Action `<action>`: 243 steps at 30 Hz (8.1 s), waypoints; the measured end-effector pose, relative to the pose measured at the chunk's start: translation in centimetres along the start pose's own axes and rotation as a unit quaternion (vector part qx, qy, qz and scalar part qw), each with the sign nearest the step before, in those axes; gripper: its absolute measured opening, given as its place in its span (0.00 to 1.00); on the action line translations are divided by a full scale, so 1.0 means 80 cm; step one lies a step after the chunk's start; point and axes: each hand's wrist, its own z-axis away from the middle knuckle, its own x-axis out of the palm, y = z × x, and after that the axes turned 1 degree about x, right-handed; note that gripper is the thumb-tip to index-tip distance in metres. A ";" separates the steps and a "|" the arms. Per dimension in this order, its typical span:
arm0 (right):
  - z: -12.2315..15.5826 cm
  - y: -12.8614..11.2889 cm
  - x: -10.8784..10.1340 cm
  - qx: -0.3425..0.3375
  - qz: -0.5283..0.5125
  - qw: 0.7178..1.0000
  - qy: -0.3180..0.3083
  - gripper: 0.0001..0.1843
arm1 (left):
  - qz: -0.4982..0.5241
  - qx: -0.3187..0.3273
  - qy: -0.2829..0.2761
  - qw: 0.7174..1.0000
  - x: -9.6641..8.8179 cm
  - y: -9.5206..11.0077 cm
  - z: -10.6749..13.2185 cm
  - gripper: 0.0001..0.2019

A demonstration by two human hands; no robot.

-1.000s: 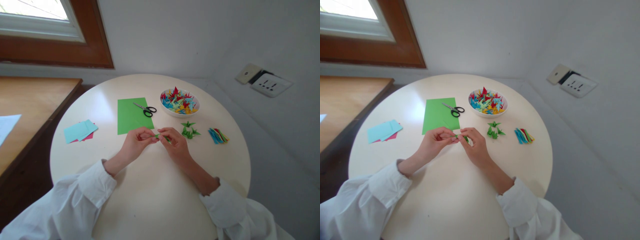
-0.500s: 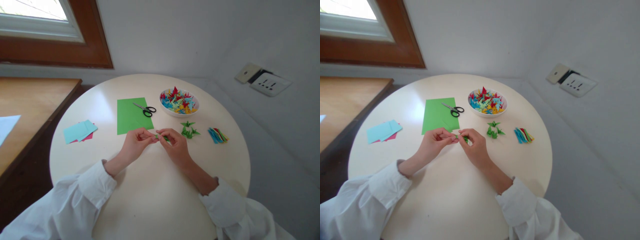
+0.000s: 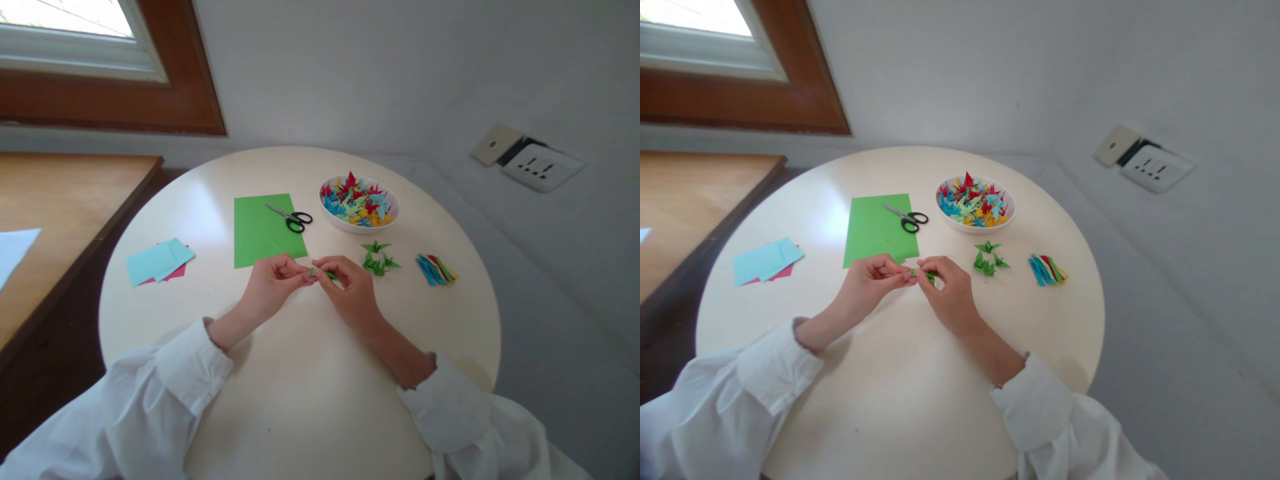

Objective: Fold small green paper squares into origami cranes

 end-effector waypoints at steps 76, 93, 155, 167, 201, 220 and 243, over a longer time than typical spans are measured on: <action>-0.004 -0.002 -0.009 -0.028 0.067 0.997 0.005 0.04 | -0.315 0.248 0.058 0.914 -0.011 -0.009 -0.007 0.10; -0.001 -0.004 -0.004 0.042 -0.103 0.994 -0.002 0.02 | -0.265 0.326 -0.024 0.907 -0.010 -0.011 -0.001 0.03; -0.006 -0.009 0.009 0.191 -0.215 0.958 0.020 0.13 | -0.195 0.218 0.042 0.955 -0.002 -0.015 -0.001 0.03; -0.003 -0.009 0.008 0.175 -0.211 0.962 0.015 0.12 | -0.186 0.195 0.036 0.962 0.000 -0.014 0.001 0.04; -0.011 -0.004 0.006 0.203 -0.253 0.946 0.018 0.14 | -0.205 0.171 -0.054 0.962 -0.006 -0.030 -0.002 0.15; -0.008 0.009 -0.005 -0.023 -0.015 1.000 0.002 0.06 | -0.069 0.023 -0.040 0.997 -0.004 -0.005 -0.009 0.14; -0.007 -0.001 -0.004 -0.047 0.015 0.999 0.002 0.04 | -0.304 0.293 0.014 0.906 -0.013 -0.013 -0.006 0.05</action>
